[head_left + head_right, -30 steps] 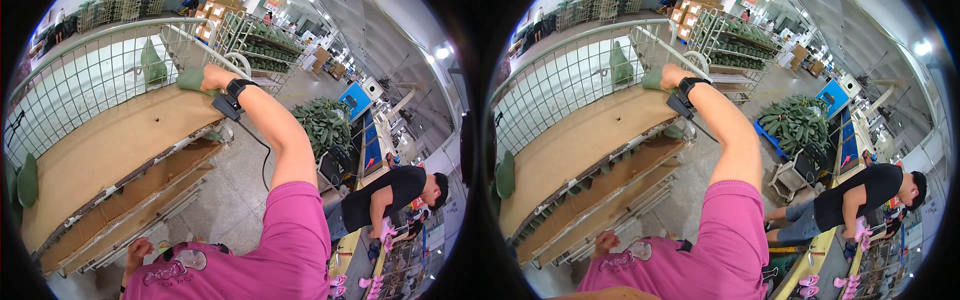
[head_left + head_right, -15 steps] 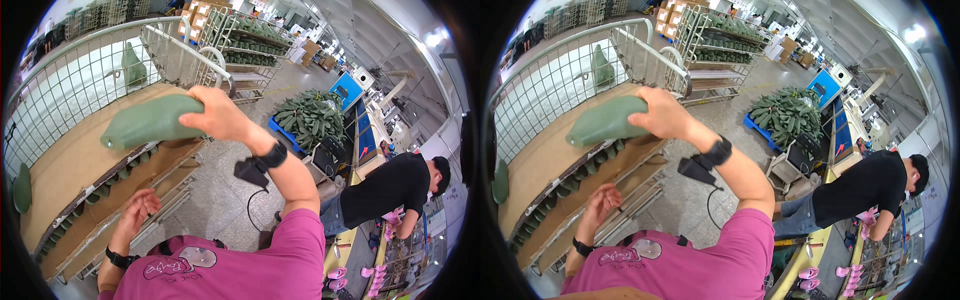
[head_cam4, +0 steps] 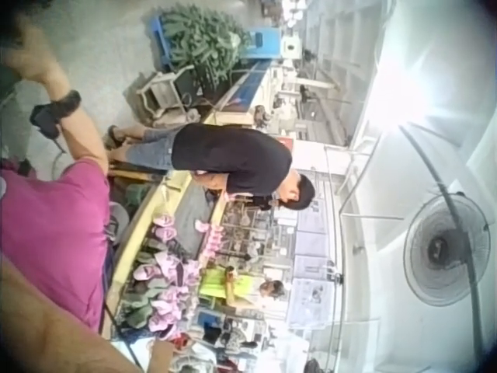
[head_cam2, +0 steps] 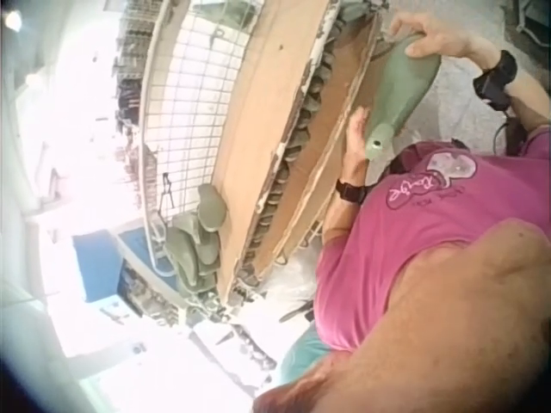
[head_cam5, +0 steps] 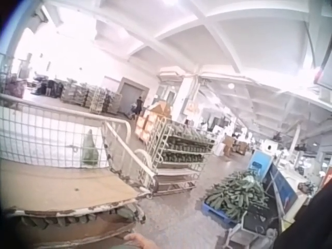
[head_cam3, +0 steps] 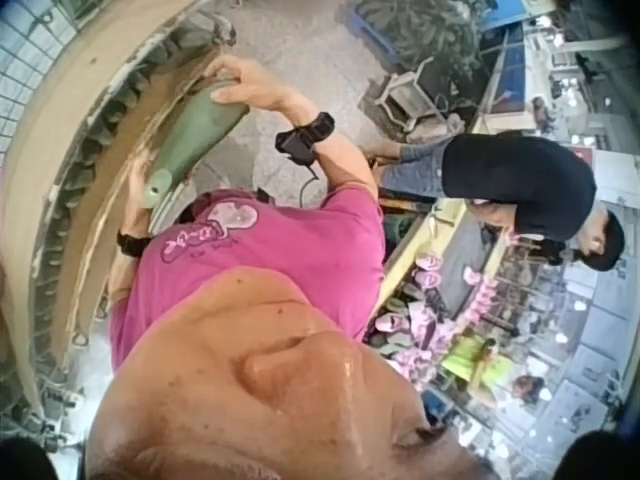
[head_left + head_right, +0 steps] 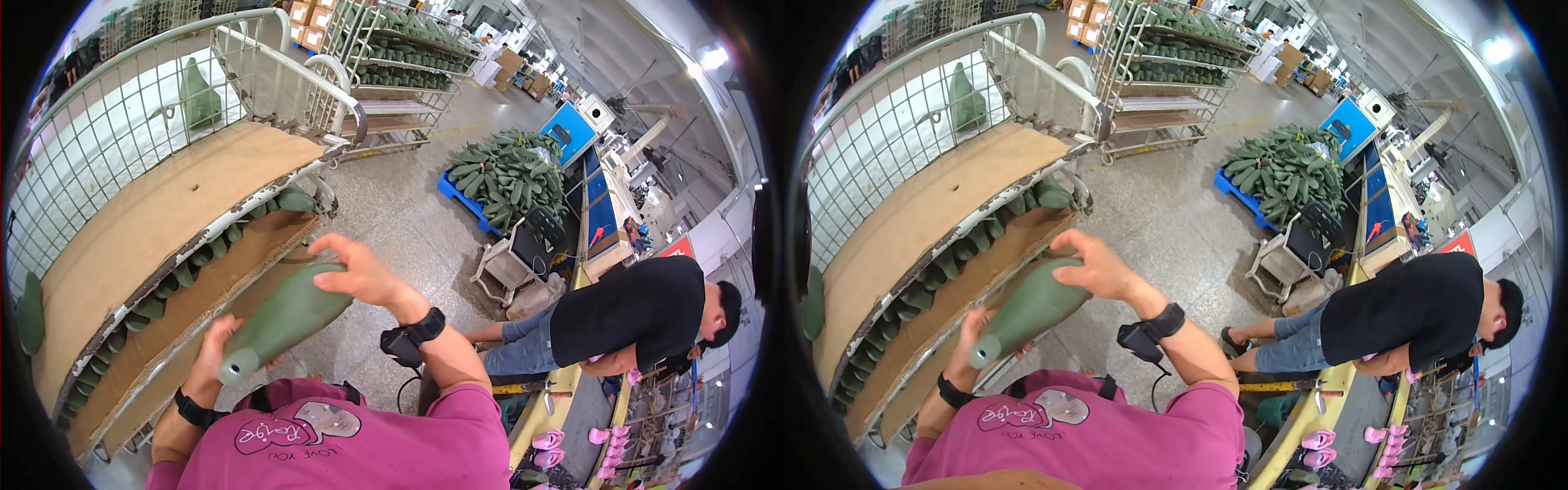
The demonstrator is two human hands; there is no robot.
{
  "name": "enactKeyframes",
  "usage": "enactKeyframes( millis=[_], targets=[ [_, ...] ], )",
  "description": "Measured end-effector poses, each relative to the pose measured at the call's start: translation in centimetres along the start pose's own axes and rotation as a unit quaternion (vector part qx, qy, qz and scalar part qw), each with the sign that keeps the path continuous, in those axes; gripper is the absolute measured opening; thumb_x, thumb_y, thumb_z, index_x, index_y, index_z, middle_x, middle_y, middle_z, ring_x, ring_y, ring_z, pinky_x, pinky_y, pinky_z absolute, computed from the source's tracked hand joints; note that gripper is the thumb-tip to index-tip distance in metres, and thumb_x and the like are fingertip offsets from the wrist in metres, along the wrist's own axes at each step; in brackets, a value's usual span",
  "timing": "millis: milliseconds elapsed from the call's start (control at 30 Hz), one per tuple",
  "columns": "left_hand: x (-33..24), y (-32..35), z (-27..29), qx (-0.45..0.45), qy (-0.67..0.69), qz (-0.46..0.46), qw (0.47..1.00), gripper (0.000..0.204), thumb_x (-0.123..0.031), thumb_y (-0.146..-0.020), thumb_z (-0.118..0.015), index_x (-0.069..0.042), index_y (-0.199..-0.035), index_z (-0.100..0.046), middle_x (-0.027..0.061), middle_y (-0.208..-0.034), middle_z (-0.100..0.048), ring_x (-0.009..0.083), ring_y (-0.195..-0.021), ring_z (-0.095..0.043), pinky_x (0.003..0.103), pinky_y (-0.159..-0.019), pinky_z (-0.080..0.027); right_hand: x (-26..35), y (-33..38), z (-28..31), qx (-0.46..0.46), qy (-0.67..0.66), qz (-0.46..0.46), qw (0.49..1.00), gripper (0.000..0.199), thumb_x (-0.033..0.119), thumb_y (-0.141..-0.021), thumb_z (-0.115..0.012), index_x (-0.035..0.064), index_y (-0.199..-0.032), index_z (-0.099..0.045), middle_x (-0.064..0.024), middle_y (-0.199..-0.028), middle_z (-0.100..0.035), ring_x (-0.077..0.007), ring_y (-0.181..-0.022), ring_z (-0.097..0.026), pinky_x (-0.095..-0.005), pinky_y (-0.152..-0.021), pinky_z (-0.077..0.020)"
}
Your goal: Organize and sort green shoe lasts and pink footwear components in a manufacturing environment.
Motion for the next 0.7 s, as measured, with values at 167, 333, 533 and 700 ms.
enactKeyframes(
  millis=[167,333,533,700],
  targets=[
    [0.7,3.1,0.2,-0.016,-0.116,0.121,0.986,0.078,-0.042,-0.066,-0.067,0.009,-0.119,-0.04,0.0256,-0.098,-0.057,0.032,-0.076,-0.063,0.04,-0.064,-0.053,-4.7,-3.0,-4.3,0.036,0.089,0.105,0.99,0.039,0.02,-0.075,-0.064,0.0002,-0.105,-0.051,-0.0127,-0.089,-0.057,-0.0187,-0.071,-0.057,-0.0321,-0.059,-0.0483],
    [1.4,6.5,-0.1,-0.109,-0.12,0.022,0.986,0.072,-0.056,-0.076,-0.055,0.004,-0.115,-0.044,0.0179,-0.092,-0.056,0.0259,-0.072,-0.06,0.034,-0.062,-0.05,-4.2,-6.3,-7.8,0.11,0.068,0.075,0.989,0.035,0.023,-0.075,-0.062,-0.0022,-0.099,-0.055,-0.0198,-0.095,-0.056,-0.0299,-0.078,-0.059,-0.0383,-0.064,-0.0482],
    [3.5,12.2,3.5,-0.273,-0.06,-0.028,0.96,0.059,-0.052,-0.09,-0.03,0.001,-0.11,-0.047,0.0128,-0.087,-0.055,0.0224,-0.068,-0.055,0.032,-0.059,-0.045,-4.8,-11.4,1.1,-0.227,0.392,0.194,0.87,0.047,0.016,-0.075,-0.061,-0.003,-0.114,-0.045,-0.0223,-0.109,-0.05,-0.0389,-0.099,-0.049,-0.0428,-0.081,-0.0433],
    [4.6,16.0,4.2,-0.338,-0.085,-0.13,0.928,0.059,-0.054,-0.087,-0.033,0.001,-0.101,-0.05,0.0127,-0.081,-0.056,0.0214,-0.065,-0.054,0.032,-0.056,-0.044,-9.9,-13.3,-0.1,-0.2,0.501,0.204,0.817,0.054,0.017,-0.075,-0.063,-0.0051,-0.119,-0.04,-0.0214,-0.116,-0.043,-0.0374,-0.104,-0.046,-0.045,-0.084,-0.0415]
  ],
)
Point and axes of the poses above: each hand's wrist, its own y-axis away from the middle knuckle, its own z-axis out of the back of the hand, x = y × z, the point moved 3 cm from there along -y, towards the middle knuckle
